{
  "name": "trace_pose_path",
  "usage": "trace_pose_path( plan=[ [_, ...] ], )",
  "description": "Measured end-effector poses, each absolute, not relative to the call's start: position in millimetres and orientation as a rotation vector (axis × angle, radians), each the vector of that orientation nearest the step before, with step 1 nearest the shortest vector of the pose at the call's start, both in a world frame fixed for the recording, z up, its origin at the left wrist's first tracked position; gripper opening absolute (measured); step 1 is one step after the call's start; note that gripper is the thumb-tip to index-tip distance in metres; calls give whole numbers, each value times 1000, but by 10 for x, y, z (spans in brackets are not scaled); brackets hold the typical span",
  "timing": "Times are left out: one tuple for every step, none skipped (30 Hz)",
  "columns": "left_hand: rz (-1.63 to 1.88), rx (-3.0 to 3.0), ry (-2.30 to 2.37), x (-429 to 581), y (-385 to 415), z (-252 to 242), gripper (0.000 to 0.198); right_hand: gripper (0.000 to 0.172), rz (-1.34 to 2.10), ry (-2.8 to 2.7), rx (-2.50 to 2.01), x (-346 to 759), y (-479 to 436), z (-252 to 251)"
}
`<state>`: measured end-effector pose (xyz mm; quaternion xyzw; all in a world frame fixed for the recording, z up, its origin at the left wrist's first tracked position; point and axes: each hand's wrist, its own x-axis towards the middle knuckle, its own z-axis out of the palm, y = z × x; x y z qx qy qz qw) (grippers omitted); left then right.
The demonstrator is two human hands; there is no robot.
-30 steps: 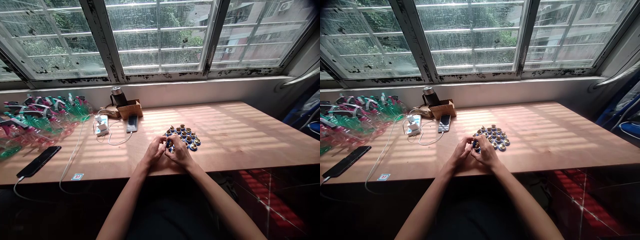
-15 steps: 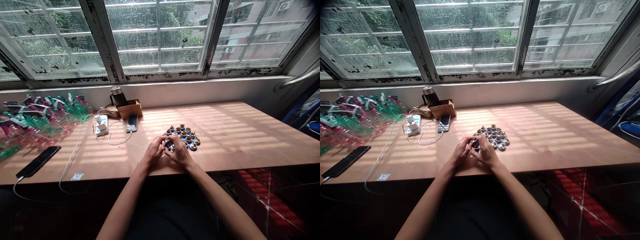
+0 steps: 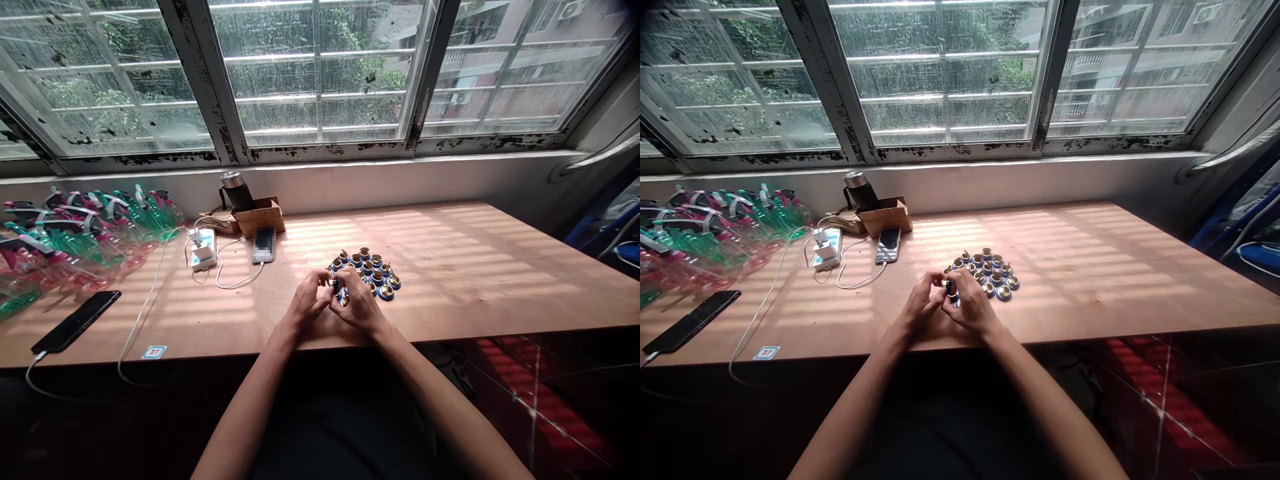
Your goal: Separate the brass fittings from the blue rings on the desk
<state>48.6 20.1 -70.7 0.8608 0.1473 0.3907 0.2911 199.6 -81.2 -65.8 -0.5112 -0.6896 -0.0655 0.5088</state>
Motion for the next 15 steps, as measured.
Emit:
trace_pose_path(
  plan=[
    [1050,2293,393,486,206,-712,20,44,-161,-1670,-1227,1998,-812,-655],
    [1058,2291,391,485,210,-718,19,44,-164,-1676,-1222,1999,-813,-654],
    [1065,2289,389,485,215,-724,19,45,-166,-1682,-1216,2001,-812,-655],
    [1070,2287,388,484,221,-730,19,45,-168,-1685,-1210,2003,-810,-657],
    [1074,2283,389,484,226,-737,18,44,-168,-1684,-1206,2005,-807,-660],
    [1080,2277,393,484,232,-743,19,43,-169,-1682,-1206,2007,-804,-664],
    [1087,2271,400,485,238,-750,20,42,-170,-1678,-1209,2011,-801,-667],
    [1099,2265,410,486,244,-757,21,41,-171,-1670,-1216,2016,-798,-670],
    [1111,2260,422,487,251,-763,21,40,-174,-1661,-1224,2022,-796,-670],
    [1123,2259,436,488,257,-769,22,39,-175,-1651,-1234,2030,-795,-669],
    [1132,2262,448,489,263,-774,23,38,-175,-1641,-1244,2038,-795,-665],
    [1144,2267,460,489,269,-778,23,37,-176,-1631,-1252,2046,-796,-660],
    [1155,2274,473,489,274,-780,23,37,-177,-1619,-1259,2055,-798,-654],
    [1167,2282,485,489,278,-780,24,37,-179,-1608,-1264,2063,-800,-648],
    [1180,2287,494,489,282,-779,25,37,-183,-1595,-1269,2070,-803,-643]
  ],
)
